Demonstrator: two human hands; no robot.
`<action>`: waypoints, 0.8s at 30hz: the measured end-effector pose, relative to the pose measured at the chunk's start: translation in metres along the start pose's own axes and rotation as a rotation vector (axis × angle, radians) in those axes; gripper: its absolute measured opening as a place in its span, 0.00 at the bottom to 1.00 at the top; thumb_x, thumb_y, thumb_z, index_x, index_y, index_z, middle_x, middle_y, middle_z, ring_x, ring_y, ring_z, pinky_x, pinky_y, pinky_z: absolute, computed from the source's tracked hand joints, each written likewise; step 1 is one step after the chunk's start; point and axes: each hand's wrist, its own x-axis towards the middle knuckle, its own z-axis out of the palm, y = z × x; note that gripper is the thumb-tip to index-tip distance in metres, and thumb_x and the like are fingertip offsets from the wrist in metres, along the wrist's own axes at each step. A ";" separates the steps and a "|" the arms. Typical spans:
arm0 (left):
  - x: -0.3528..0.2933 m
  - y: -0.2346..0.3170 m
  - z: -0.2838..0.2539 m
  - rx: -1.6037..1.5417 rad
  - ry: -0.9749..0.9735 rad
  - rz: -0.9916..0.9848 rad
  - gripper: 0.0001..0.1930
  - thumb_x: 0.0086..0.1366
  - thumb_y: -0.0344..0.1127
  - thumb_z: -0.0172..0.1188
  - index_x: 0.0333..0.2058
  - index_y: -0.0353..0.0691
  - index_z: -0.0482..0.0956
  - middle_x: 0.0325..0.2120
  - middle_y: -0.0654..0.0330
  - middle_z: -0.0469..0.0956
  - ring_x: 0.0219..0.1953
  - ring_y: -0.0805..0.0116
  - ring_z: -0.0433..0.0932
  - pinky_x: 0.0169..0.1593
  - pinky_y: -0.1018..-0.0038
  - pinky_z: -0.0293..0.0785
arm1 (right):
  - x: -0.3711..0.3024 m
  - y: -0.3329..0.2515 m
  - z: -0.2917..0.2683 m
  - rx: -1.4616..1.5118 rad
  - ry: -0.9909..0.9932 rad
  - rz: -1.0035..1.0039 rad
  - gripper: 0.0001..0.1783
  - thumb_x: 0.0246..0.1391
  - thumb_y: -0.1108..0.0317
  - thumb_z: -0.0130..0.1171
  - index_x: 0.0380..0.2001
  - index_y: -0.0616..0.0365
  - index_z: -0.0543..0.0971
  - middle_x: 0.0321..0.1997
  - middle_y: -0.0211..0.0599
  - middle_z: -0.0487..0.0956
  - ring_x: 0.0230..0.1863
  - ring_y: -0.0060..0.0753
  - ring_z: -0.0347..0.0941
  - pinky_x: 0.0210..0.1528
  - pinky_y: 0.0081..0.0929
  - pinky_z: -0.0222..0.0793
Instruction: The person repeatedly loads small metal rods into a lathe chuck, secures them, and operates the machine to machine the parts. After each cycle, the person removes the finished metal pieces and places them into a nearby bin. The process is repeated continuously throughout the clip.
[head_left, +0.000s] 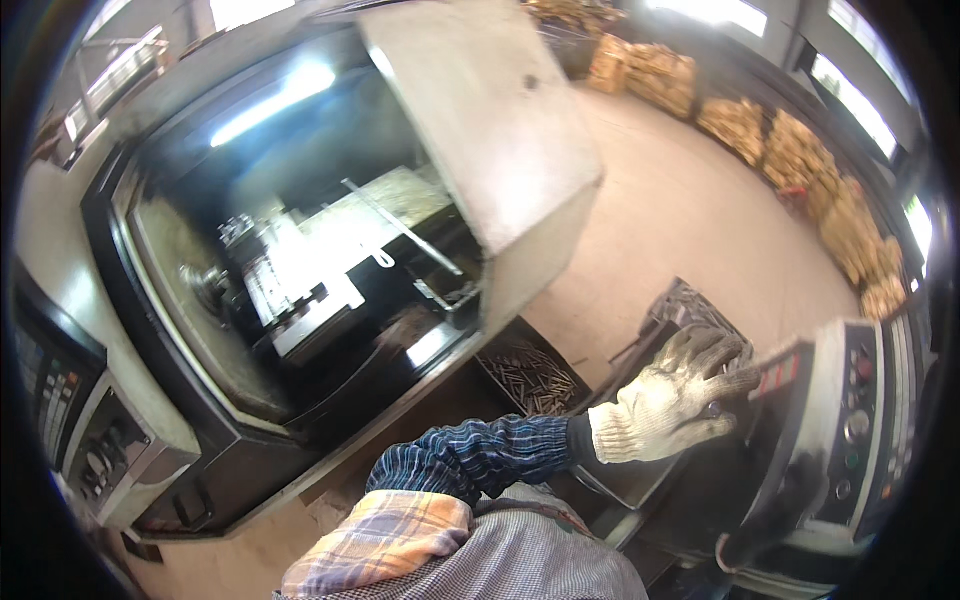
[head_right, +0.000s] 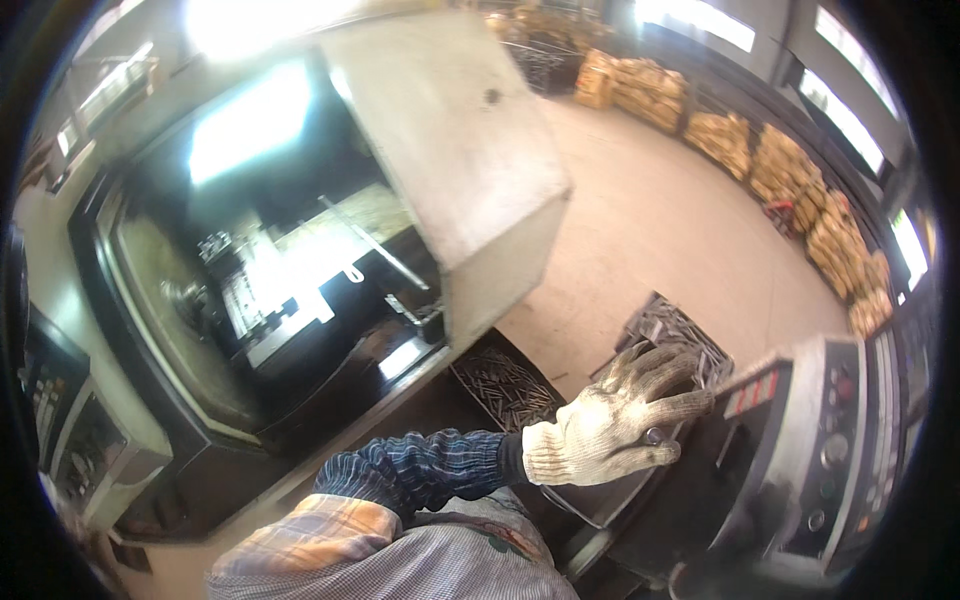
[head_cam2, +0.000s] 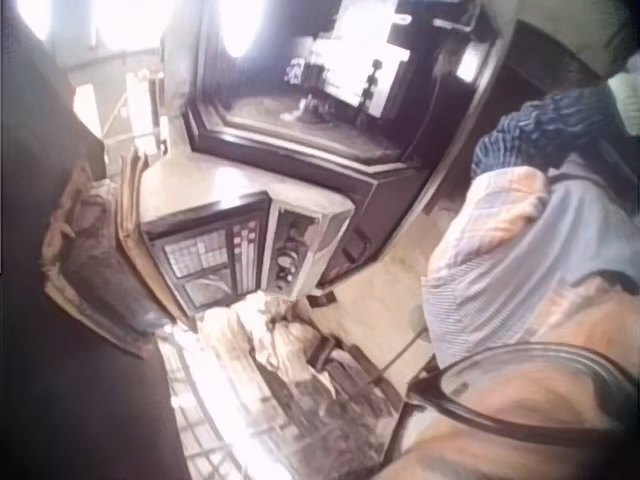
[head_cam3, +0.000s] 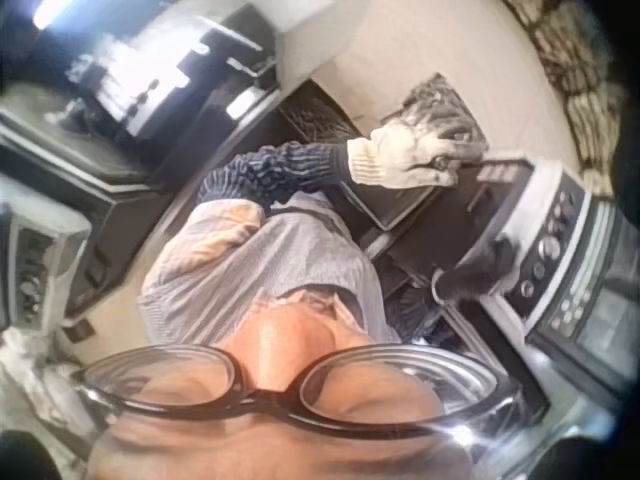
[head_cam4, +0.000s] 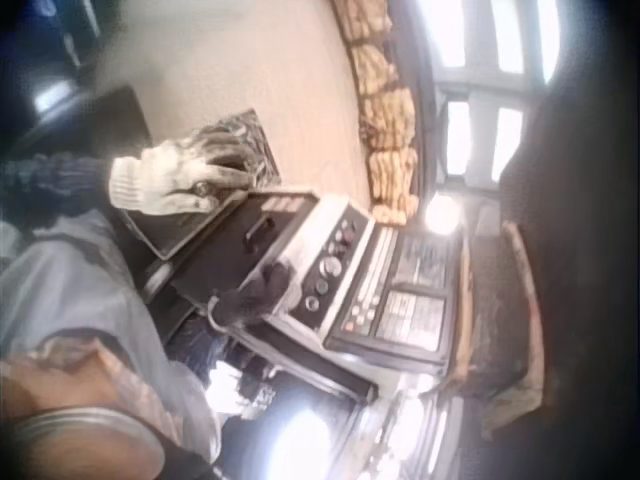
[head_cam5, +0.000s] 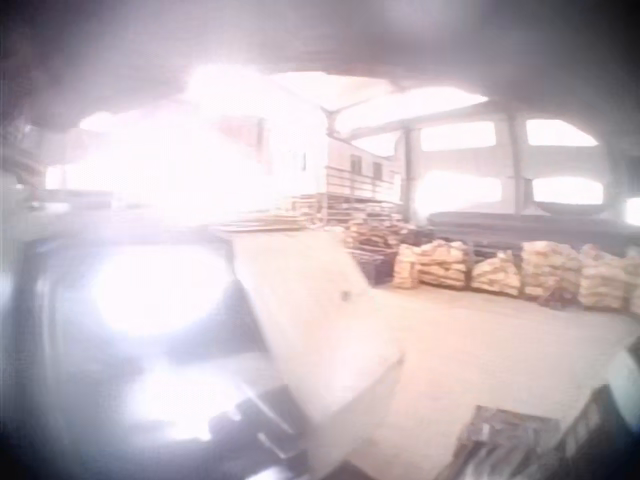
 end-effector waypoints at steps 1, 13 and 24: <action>-0.010 -0.008 -0.019 -0.020 0.010 -0.040 0.31 0.72 0.49 0.56 0.69 0.46 0.65 0.67 0.40 0.62 0.71 0.36 0.57 0.73 0.44 0.50 | -0.010 -0.003 0.039 0.134 -0.155 0.097 0.19 0.68 0.72 0.57 0.58 0.70 0.73 0.53 0.49 0.79 0.51 0.40 0.77 0.54 0.35 0.76; -0.141 -0.057 -0.250 -0.032 0.376 -0.554 0.29 0.78 0.50 0.46 0.71 0.45 0.61 0.70 0.42 0.60 0.73 0.46 0.57 0.74 0.56 0.53 | -0.102 -0.147 0.358 0.763 -1.351 0.509 0.13 0.66 0.72 0.60 0.52 0.64 0.77 0.41 0.25 0.78 0.40 0.18 0.73 0.41 0.20 0.72; -0.307 -0.186 -0.392 -2.936 0.878 2.190 0.25 0.76 0.49 0.48 0.63 0.39 0.69 0.60 0.50 0.73 0.54 0.54 0.78 0.58 0.60 0.77 | -0.184 -0.179 0.486 0.860 -1.561 0.440 0.13 0.64 0.70 0.66 0.50 0.62 0.81 0.33 0.26 0.81 0.31 0.14 0.72 0.33 0.17 0.69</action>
